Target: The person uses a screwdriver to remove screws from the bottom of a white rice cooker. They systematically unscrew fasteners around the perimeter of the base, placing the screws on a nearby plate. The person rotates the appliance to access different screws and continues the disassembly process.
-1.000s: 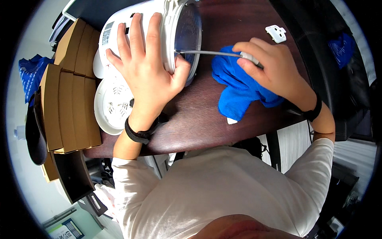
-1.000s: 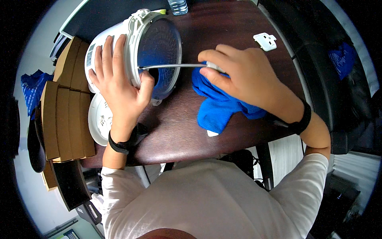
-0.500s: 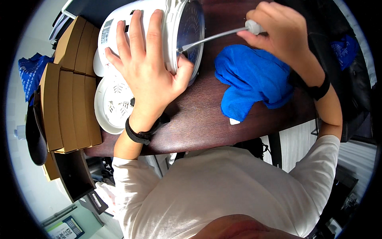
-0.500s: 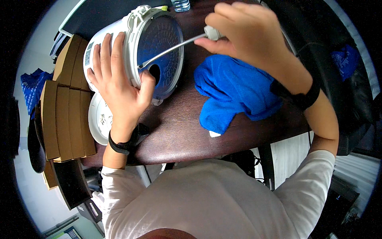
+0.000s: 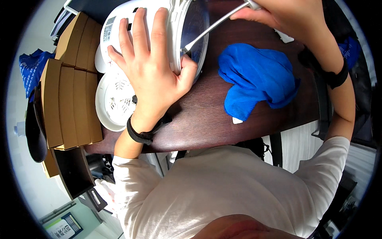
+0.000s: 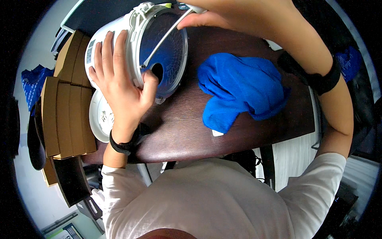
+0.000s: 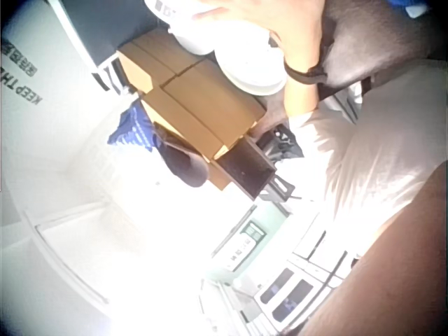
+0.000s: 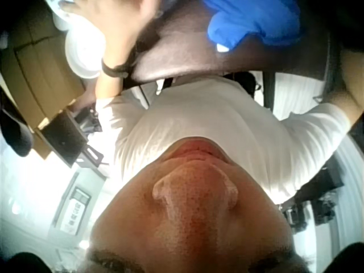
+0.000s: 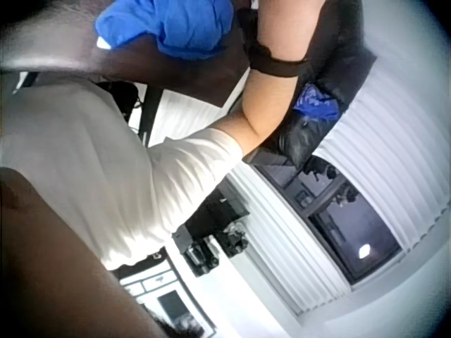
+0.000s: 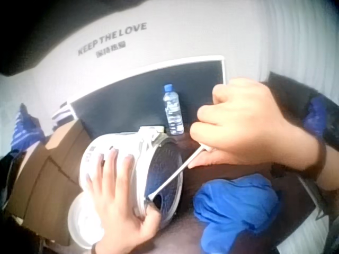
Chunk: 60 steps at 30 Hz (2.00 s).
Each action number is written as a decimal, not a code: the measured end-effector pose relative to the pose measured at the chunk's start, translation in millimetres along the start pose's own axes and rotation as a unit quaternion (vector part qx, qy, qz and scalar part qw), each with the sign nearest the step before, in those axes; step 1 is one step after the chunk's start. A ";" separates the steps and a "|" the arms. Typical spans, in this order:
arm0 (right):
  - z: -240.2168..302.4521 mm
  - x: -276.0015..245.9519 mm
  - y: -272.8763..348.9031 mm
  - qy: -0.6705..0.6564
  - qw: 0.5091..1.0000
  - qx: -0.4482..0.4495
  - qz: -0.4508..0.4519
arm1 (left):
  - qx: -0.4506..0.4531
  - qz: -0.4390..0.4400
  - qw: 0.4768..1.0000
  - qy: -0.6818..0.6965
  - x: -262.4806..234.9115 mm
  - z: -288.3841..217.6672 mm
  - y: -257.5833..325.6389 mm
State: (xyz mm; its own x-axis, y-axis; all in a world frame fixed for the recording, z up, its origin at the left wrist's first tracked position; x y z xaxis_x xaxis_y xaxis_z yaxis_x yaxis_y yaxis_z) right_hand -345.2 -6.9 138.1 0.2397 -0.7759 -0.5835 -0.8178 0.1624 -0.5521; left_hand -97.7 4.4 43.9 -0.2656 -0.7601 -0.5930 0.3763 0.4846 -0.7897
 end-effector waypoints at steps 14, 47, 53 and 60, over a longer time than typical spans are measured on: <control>69.3 22.9 50.2 -0.201 0.938 0.278 0.053 | -0.003 -0.004 1.000 0.003 -3.5 -6.0 -0.6; 140.3 19.2 49.7 -0.669 0.448 0.573 0.152 | -0.014 -0.003 1.000 -0.024 1.3 -8.0 -0.3; 138.5 5.4 43.2 -0.761 0.268 0.561 0.188 | -0.018 -0.001 0.999 -0.033 0.2 -10.1 1.4; 130.0 -3.6 40.8 -0.803 0.160 0.531 0.216 | -0.016 0.005 0.999 -0.037 -0.6 -9.3 2.5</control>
State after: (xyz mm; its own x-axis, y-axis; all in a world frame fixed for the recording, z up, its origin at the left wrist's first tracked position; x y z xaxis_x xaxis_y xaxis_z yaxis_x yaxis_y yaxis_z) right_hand -311.4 81.8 40.2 0.8042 0.4671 0.3675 -0.5935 0.6634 0.4557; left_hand -104.8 10.2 40.8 -0.1942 -0.7847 -0.5887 0.3496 0.5053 -0.7889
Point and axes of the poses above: each hand's wrist, its own y-axis away from the middle knuckle, its own x-axis out of the palm, z = x × y, the point moved 1 cm from there along -y, towards the middle knuckle, and after that the axes turned 12 degrees about -y, right-handed, at the moved point
